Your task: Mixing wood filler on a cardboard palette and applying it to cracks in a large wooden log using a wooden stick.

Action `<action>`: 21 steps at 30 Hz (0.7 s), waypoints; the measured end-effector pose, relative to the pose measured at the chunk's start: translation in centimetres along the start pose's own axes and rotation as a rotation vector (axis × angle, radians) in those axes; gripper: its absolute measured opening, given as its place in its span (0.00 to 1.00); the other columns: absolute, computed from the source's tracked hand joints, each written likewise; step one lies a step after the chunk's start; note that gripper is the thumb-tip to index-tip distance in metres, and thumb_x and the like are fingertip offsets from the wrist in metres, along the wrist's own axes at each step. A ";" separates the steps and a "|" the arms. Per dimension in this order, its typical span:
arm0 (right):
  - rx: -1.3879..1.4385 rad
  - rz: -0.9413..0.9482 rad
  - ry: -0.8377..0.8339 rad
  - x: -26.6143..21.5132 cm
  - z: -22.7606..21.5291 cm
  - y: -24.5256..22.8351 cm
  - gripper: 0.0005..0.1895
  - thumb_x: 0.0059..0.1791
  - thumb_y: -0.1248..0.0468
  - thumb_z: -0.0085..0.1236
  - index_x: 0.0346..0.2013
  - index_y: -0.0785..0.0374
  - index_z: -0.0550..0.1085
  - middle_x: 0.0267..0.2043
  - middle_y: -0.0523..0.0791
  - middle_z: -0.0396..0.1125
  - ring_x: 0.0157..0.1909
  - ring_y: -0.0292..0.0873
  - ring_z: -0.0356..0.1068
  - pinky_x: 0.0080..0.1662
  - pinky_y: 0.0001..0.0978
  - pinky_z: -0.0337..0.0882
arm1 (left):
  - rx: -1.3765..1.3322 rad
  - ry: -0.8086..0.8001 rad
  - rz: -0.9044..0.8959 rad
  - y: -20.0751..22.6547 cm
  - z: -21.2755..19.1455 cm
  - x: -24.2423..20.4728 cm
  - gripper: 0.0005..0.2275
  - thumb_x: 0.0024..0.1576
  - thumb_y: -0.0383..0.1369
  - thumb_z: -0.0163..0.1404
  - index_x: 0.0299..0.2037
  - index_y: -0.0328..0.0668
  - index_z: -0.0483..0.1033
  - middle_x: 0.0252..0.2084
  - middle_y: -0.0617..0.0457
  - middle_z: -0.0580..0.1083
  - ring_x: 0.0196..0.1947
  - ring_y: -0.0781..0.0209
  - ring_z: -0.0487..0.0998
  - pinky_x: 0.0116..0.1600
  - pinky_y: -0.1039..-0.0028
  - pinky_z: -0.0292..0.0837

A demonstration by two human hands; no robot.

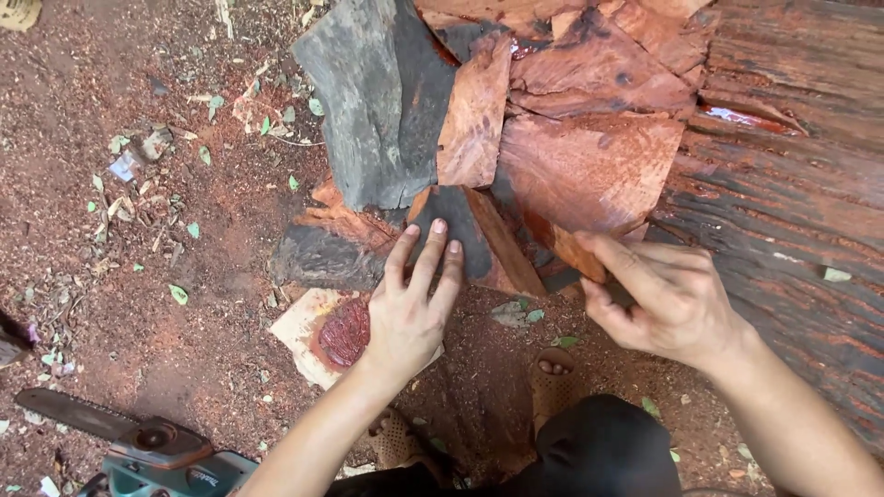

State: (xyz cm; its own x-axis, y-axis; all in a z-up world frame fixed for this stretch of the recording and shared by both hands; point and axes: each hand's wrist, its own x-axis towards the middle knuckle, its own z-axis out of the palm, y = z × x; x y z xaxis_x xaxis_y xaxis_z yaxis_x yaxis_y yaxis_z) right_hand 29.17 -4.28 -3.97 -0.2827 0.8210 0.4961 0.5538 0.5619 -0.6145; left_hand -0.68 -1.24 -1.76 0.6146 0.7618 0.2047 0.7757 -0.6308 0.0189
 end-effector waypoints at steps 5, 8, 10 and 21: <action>0.102 0.020 -0.058 -0.9 1.4 1.1 0.31 0.45 0.70 0.63 0.62 0.77 0.66 0.37 0.53 0.79 0.21 0.37 0.70 0.20 0.23 0.70 | 0.017 0.021 -0.005 -0.3 0.6 -0.2 0.15 0.60 0.30 0.53 0.57 0.43 0.75 0.66 0.43 0.68 0.65 0.40 0.69 0.47 0.71 0.84; 0.257 0.138 -0.055 0.1 2.1 0.5 0.23 0.47 0.65 0.53 0.55 0.71 0.74 0.14 0.48 0.70 0.12 0.43 0.68 0.19 0.35 0.71 | 0.006 0.179 0.088 -0.9 1.7 -0.4 0.13 0.63 0.30 0.47 0.55 0.41 0.78 0.59 0.38 0.75 0.57 0.35 0.77 0.48 0.67 0.81; 0.049 0.248 -0.092 0.3 1.8 0.0 0.21 0.44 0.64 0.54 0.51 0.65 0.76 0.10 0.46 0.65 0.13 0.49 0.69 0.20 0.38 0.69 | 0.009 0.191 0.085 -0.8 1.6 -0.3 0.13 0.63 0.30 0.47 0.55 0.40 0.78 0.59 0.38 0.75 0.56 0.35 0.77 0.47 0.68 0.81; -0.134 0.225 -0.113 1.4 3.5 -2.0 0.21 0.45 0.60 0.48 0.51 0.60 0.74 0.08 0.43 0.62 0.12 0.46 0.69 0.20 0.37 0.70 | 0.024 0.197 0.060 -0.2 1.2 -0.1 0.13 0.61 0.32 0.51 0.55 0.38 0.77 0.59 0.37 0.75 0.56 0.34 0.77 0.43 0.67 0.82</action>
State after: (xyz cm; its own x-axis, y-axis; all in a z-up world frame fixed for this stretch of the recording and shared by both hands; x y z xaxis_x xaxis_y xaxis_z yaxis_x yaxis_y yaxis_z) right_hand 24.89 -3.95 -4.21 -0.2219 0.9339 0.2803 0.7090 0.3519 -0.6111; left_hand -0.76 -1.04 -2.95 0.6216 0.6782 0.3919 0.7432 -0.6687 -0.0216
